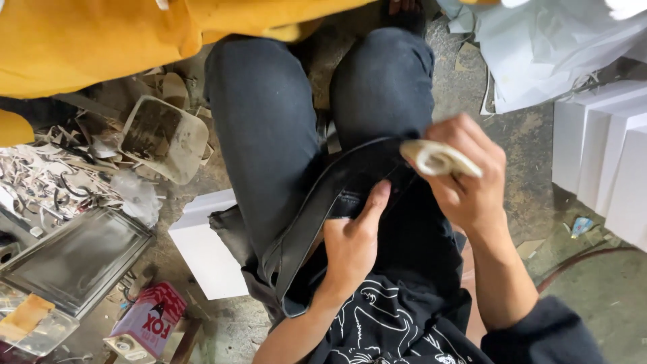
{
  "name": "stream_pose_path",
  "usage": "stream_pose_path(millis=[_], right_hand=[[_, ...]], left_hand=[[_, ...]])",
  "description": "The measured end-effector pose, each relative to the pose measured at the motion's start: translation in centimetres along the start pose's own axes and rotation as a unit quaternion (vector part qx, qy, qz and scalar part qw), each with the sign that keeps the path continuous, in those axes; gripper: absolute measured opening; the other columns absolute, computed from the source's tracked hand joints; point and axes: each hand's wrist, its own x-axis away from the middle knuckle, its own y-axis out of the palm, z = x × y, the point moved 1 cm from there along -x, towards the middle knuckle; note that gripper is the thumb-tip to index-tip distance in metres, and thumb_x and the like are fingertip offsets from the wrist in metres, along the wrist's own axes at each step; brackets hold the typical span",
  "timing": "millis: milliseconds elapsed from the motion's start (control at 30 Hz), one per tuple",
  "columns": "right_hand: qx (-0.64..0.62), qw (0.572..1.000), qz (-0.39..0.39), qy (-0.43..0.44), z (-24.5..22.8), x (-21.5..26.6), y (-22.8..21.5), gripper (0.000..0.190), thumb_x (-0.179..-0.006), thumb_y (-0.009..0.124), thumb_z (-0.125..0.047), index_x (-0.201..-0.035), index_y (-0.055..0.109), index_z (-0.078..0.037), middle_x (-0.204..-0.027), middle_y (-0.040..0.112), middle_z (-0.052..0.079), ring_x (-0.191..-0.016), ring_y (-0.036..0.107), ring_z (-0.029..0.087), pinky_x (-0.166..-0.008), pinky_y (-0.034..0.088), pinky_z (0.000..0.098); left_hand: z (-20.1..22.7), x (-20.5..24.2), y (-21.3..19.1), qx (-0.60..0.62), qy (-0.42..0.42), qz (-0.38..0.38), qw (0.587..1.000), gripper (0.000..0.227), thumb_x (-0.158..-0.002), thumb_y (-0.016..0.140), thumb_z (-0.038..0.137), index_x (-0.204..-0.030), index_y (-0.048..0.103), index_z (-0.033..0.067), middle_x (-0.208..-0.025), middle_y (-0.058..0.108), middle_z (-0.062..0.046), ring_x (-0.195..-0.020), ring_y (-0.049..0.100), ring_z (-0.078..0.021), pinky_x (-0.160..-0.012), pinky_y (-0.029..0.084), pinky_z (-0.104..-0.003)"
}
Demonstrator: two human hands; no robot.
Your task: The person wipes a black shoe with a cloth while seated, holding the shoe on their lap. They then place the shoe on a nearby table and continue wiping it with the cloth.
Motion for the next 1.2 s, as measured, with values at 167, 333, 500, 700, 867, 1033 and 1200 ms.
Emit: stream_pose_path(millis=[167, 333, 500, 700, 867, 1033, 1200], right_hand=[[-0.018, 0.999, 0.015, 0.031, 0.8, 0.3, -0.1, 0.012, -0.098, 0.077, -0.012, -0.093, 0.074, 0.000, -0.089, 0.067, 0.016, -0.066, 0.059, 0.031, -0.062, 0.049, 0.0389], [-0.015, 0.999, -0.030, 0.026, 0.6, -0.9, -0.5, 0.015, -0.101, 0.072, -0.017, -0.094, 0.072, -0.003, -0.090, 0.068, 0.013, -0.063, 0.058, 0.032, -0.060, 0.049, 0.0386], [-0.050, 0.997, 0.018, 0.061, 1.3, 0.6, -0.2, 0.011, -0.097, 0.076, -0.014, -0.092, 0.074, -0.005, -0.087, 0.066, 0.012, -0.064, 0.058, 0.024, -0.062, 0.050, 0.0332], [-0.008, 0.999, -0.025, -0.039, 1.1, -0.2, 0.6, 0.029, -0.104, 0.062, -0.031, -0.092, 0.075, -0.008, -0.089, 0.068, 0.010, -0.059, 0.059, 0.028, -0.058, 0.053, 0.0382], [-0.125, 0.982, 0.080, 0.118, 3.5, 6.4, -0.8, 0.023, -0.094, 0.070, -0.023, -0.079, 0.075, -0.008, -0.081, 0.064, 0.012, -0.063, 0.054, 0.017, -0.061, 0.050, 0.0321], [-0.197, 0.962, 0.144, 0.125, 2.3, 6.2, -0.2, 0.017, -0.092, 0.075, -0.014, -0.085, 0.069, 0.001, -0.082, 0.057, 0.015, -0.064, 0.049, 0.015, -0.056, 0.045, 0.0285], [-0.102, 0.991, 0.076, 0.035, 1.2, 1.7, 1.5, 0.016, -0.094, 0.076, -0.018, -0.090, 0.073, -0.002, -0.086, 0.064, 0.016, -0.066, 0.058, 0.028, -0.062, 0.048, 0.0382]], left_hand=[[-1.5, 0.2, 0.5, 0.010, -0.031, 0.017, 0.999, 0.027, -0.089, 0.078, 0.012, -0.109, 0.075, -0.0060, -0.107, 0.078, -0.017, -0.109, 0.070, -0.0191, -0.096, 0.060, -0.037], [-0.4, -0.2, -0.2, 0.007, -0.035, 0.007, 0.999, 0.020, -0.089, 0.078, 0.009, -0.106, 0.077, -0.0019, -0.103, 0.079, -0.013, -0.105, 0.073, -0.0171, -0.095, 0.061, -0.034], [-1.6, -0.2, 0.1, -0.002, -0.057, 0.032, 0.998, 0.024, -0.088, 0.080, 0.012, -0.107, 0.078, -0.0034, -0.105, 0.079, -0.014, -0.108, 0.072, -0.0180, -0.097, 0.059, -0.035], [-0.2, -0.6, 0.0, 0.015, -0.081, 0.014, 0.997, 0.024, -0.089, 0.078, 0.014, -0.108, 0.078, -0.0003, -0.106, 0.080, -0.012, -0.110, 0.072, -0.0179, -0.099, 0.059, -0.035], [-2.1, 0.2, -0.9, 0.006, -0.063, 0.025, 0.998, 0.028, -0.086, 0.082, 0.013, -0.109, 0.079, -0.0025, -0.107, 0.079, -0.013, -0.110, 0.070, -0.0163, -0.102, 0.057, -0.037], [-1.4, 0.3, -0.4, -0.002, -0.046, 0.006, 0.999, 0.027, -0.086, 0.082, 0.011, -0.110, 0.079, -0.0012, -0.107, 0.079, -0.012, -0.109, 0.070, -0.0157, -0.102, 0.057, -0.036], [-0.2, -0.2, -0.3, 0.001, -0.016, -0.015, 1.000, 0.023, -0.088, 0.079, 0.009, -0.110, 0.079, 0.0002, -0.106, 0.079, -0.011, -0.110, 0.070, -0.0159, -0.102, 0.057, -0.036]])
